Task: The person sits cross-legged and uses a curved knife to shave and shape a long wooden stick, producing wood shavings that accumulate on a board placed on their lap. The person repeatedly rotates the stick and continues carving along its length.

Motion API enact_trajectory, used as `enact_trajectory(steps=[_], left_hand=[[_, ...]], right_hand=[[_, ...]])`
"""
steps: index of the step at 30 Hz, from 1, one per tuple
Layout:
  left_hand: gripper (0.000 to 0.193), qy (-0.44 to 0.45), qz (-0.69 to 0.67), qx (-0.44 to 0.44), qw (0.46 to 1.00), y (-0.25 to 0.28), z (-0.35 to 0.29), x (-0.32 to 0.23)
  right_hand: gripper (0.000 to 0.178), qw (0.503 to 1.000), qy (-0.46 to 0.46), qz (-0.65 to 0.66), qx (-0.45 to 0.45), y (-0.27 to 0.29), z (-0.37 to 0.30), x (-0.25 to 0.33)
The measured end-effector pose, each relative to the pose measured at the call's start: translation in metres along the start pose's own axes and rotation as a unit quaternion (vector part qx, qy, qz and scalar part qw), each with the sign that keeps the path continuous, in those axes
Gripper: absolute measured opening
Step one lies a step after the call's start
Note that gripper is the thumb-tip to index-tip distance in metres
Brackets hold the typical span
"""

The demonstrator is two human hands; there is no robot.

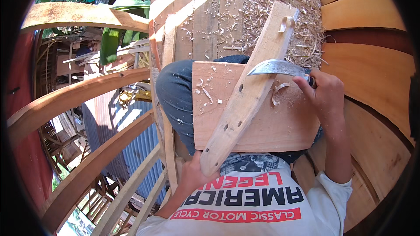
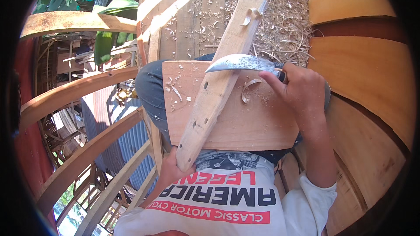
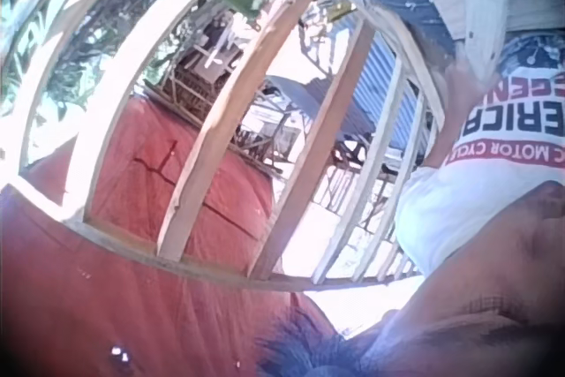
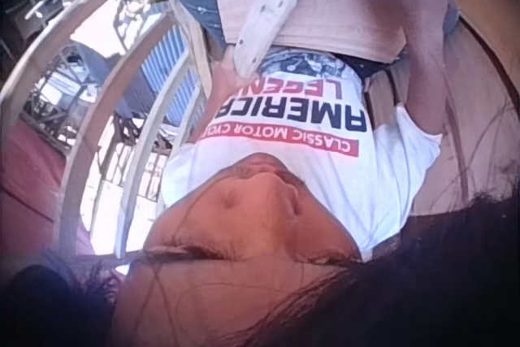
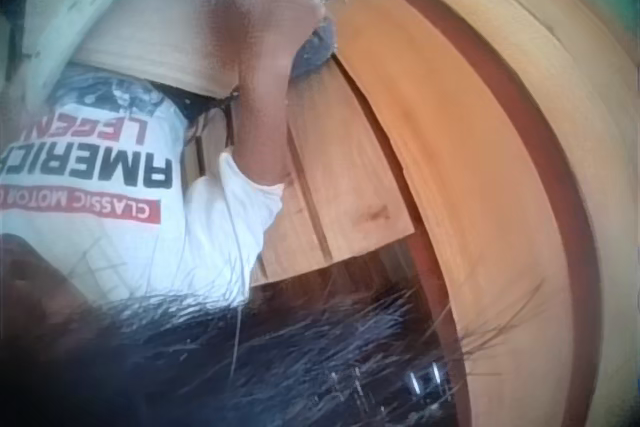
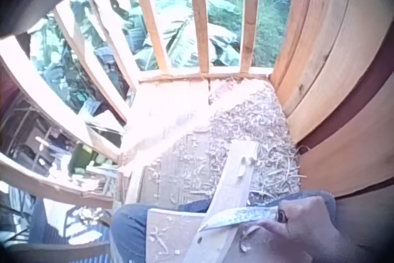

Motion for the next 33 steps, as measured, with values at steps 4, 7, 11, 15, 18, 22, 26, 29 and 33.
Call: enact_trajectory(steps=[4, 7, 11, 15, 18, 22, 26, 29, 33], left_hand=[[0.065, 0.011, -0.034, -0.007, 0.999, 0.002, 0.001, -0.007], [0.065, 0.021, -0.030, -0.012, 0.999, 0.002, 0.000, -0.004], [0.064, -0.006, -0.027, -0.037, 0.999, 0.003, 0.004, -0.006], [0.062, 0.014, 0.043, 0.031, 0.999, 0.001, -0.006, 0.000], [0.065, 0.035, 0.017, 0.027, 0.999, 0.001, -0.004, 0.006], [0.071, 0.041, 0.006, 0.040, 0.998, -0.002, 0.000, 0.010], [0.075, 0.061, -0.002, 0.014, 0.998, 0.004, 0.003, -0.004], [0.064, 0.046, 0.022, 0.027, 0.998, 0.006, 0.009, -0.013], [0.066, -0.022, 0.030, -0.015, 0.999, 0.002, 0.007, -0.007]], right_hand=[[0.070, 0.999, -0.003, -0.037, -0.017, -0.015, 0.025, -0.017], [0.078, 0.997, -0.048, -0.063, -0.025, -0.027, 0.065, -0.045], [0.085, 0.995, -0.011, -0.088, -0.036, -0.044, 0.094, -0.044], [0.085, 0.973, -0.192, -0.125, -0.014, -0.040, 0.129, -0.134], [0.083, 0.971, -0.214, -0.109, 0.008, -0.032, 0.121, -0.132], [0.071, 0.983, -0.166, 0.057, -0.050, -0.013, 0.071, -0.074], [0.057, 0.994, -0.061, 0.092, -0.017, 0.009, 0.006, -0.007], [0.056, 0.999, 0.011, 0.041, 0.018, 0.004, -0.026, 0.019], [0.058, 0.999, 0.030, -0.023, 0.038, -0.006, -0.040, 0.015]])
Point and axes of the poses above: each hand's wrist, its own z-axis towards the middle knuckle, its own y-axis out of the back of the hand, x = y × z, the point moved 5 cm from there along z, towards the middle knuckle, and after that the axes turned 15 degrees about -x, right-handed, at the moved point
